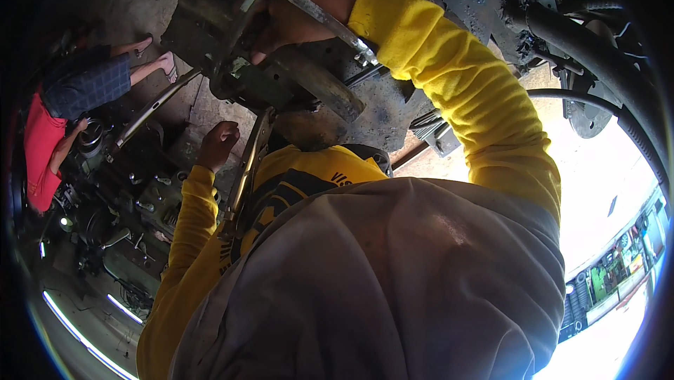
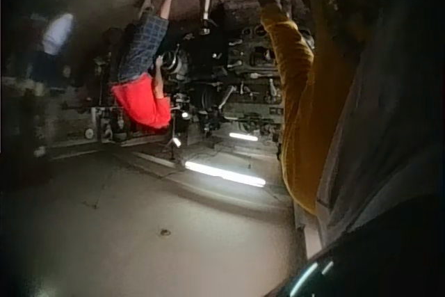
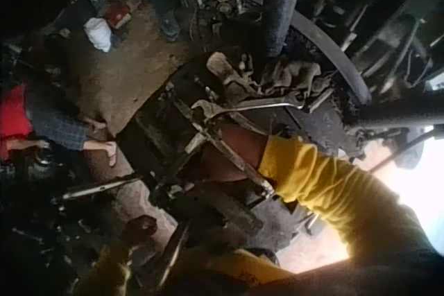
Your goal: The person adjusts a metal fixture attached to a large industrial machine using a wrench and a metal rod, while another person assists by leaning over the machinery.
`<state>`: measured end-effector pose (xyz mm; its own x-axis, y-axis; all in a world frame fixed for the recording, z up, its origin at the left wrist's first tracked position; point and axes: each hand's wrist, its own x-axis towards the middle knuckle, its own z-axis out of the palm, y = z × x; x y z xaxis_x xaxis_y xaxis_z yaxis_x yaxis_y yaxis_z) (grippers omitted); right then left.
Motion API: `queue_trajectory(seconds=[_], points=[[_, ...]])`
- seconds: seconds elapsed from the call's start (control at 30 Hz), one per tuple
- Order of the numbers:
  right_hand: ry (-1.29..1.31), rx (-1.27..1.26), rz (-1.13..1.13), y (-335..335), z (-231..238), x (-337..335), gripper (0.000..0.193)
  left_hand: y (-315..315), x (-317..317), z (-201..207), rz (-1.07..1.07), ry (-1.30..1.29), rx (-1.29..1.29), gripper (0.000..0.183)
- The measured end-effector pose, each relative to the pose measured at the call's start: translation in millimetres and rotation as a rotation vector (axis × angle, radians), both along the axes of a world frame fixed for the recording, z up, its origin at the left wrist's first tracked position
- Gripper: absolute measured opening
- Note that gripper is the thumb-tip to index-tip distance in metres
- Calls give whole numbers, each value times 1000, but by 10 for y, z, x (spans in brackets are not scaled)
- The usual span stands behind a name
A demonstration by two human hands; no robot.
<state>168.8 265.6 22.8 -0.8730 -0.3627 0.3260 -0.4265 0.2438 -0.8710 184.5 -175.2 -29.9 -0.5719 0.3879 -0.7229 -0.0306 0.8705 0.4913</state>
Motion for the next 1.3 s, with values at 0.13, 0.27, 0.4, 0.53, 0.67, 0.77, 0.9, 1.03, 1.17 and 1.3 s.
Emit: queue_trajectory(seconds=[0.13,0.27,0.4,0.53,0.67,0.77,0.9,1.03,1.17,1.3], points=[[8,7,6,-2,0,0,38,-63,40,-45,22,-46,-63,31],[4,15,3,49,49,32,38,-126,81,-103,43,-53,-58,31],[18,17,0,0,23,-2,37,-174,93,-183,48,-69,-52,32],[25,22,6,-6,23,-11,36,-192,121,-205,81,-93,-65,32],[28,33,0,16,49,-7,35,-268,163,-275,87,-127,-53,33],[42,38,-5,-7,33,-31,35,-308,243,-325,86,-183,-67,34],[46,46,-12,43,71,10,34,-229,310,-310,64,-149,-84,32],[52,54,-22,40,68,-18,33,-254,312,-326,71,-199,-116,31],[61,56,-23,43,82,-22,33,-334,305,-393,102,-184,-97,31],[69,67,-30,69,114,-7,32,-293,285,-375,121,-197,-73,31]])
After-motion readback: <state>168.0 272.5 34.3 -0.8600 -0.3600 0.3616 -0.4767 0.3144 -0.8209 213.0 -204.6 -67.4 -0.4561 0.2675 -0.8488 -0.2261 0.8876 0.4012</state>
